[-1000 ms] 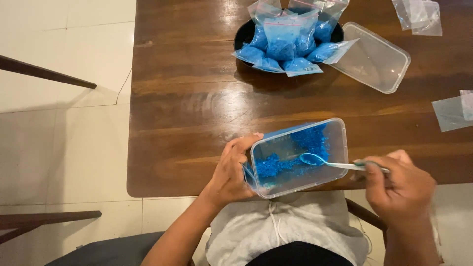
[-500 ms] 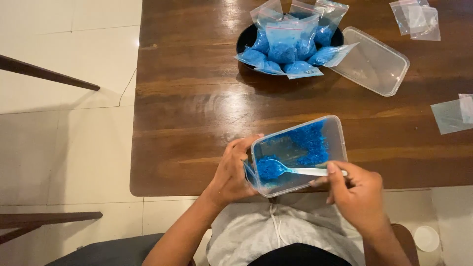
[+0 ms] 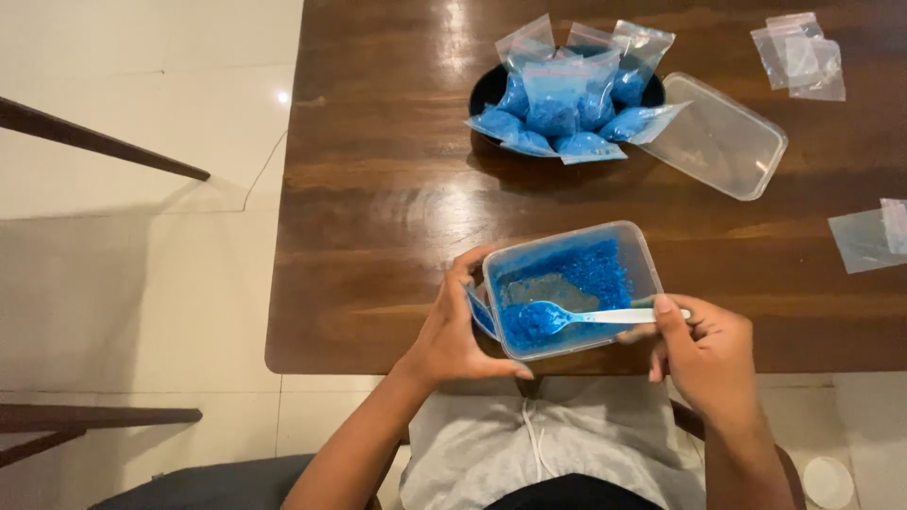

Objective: The person is bagging blue granular material into small plastic zip-lock bags using a small plastic spoon.

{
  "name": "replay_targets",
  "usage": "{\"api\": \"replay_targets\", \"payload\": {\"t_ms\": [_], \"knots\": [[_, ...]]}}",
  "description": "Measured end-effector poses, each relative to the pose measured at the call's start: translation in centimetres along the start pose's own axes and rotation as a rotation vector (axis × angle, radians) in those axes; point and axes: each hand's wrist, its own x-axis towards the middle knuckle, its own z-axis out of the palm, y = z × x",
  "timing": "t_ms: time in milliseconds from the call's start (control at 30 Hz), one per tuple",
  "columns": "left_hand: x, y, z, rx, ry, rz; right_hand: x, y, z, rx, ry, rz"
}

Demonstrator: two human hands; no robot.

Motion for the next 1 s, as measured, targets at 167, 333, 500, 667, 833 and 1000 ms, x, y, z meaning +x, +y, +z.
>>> {"api": "replay_targets", "payload": {"t_ms": [167, 333, 500, 667, 833, 1000], "knots": [[0.0, 0.3, -0.4, -0.288, 0.147, 0.017, 0.5, 0.2, -0.3, 0.040, -0.004, 0.027], [-0.1, 0.3, -1.2, -0.429, 0.255, 0.040, 0.7, 0.6, -0.7, 0.102, -0.013, 0.017], [1.1, 3.1, -3.1, -0.233, 0.126, -0.021, 1.0, -0.1, -1.3, 0.176, 0.050, 0.043], [3.6, 6.4, -3.1, 0.073, 0.003, -0.110, 1.8, 1.1, -2.4, 0.348, 0.107, -0.079], [5.3, 7.2, -1.6, 0.308, -0.115, -0.173, 1.6, -0.7, -3.8, 0.380, 0.185, -0.145], [6.0, 7.3, -0.6, 0.454, -0.199, -0.277, 1.2, -1.5, -4.6, 0.395, 0.194, -0.219]]}}
